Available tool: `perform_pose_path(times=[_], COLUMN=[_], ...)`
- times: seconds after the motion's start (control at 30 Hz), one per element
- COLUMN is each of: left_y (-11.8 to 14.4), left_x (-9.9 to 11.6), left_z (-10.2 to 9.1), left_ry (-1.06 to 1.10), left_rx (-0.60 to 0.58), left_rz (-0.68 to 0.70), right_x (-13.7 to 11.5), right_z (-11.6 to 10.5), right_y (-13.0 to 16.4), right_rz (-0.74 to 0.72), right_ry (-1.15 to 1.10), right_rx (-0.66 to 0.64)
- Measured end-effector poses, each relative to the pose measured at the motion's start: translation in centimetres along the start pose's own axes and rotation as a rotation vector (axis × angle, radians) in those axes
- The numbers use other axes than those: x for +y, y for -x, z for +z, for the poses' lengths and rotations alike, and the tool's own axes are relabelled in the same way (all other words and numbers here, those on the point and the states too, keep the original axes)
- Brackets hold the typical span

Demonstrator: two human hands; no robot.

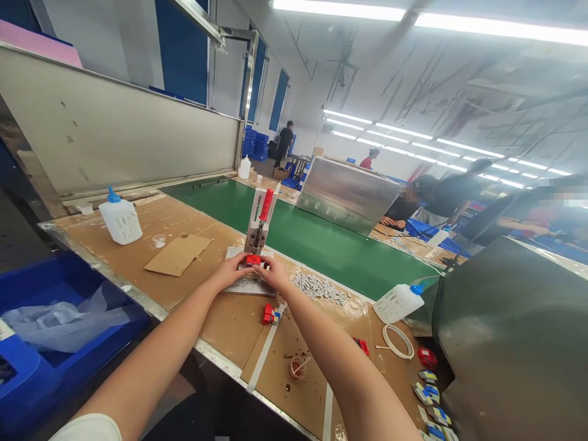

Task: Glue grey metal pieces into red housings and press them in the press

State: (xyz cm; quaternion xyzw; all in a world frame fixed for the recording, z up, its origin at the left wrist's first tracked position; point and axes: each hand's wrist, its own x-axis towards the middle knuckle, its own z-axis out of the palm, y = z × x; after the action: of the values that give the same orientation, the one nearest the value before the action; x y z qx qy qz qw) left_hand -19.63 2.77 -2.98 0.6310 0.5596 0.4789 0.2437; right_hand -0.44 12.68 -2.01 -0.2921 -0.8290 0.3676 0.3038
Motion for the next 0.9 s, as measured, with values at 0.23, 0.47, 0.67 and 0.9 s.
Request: perform_pose_path(times=[0.23,0.47,0.67,0.9], left_y=[-0.2,-0.1,-0.3,-0.7], left_x=[0.3,0.1,-0.6,-1.4], left_z=[0.1,0.0,-0.2,0.2], left_ry=[0.092,0.18,0.279,0.343], left_rx=[0.007,0.036,0.004,-0.017], left_rz=[-0.011,-0.031,-0.049,-0.055], right_x=[-5.7,-15.8,-17.3,-15.5], right_z=[-6.6,-8.6,-6.7,-6.6], right_y=[-1.7,-8.6,-5.9,1.6], right_rz=[-0.177,-0.403,-0.397,-0.733], right_ry=[0.032,-0.07,-0.137,0.192], right_rx=[0.519,0.41,0.309,0.131])
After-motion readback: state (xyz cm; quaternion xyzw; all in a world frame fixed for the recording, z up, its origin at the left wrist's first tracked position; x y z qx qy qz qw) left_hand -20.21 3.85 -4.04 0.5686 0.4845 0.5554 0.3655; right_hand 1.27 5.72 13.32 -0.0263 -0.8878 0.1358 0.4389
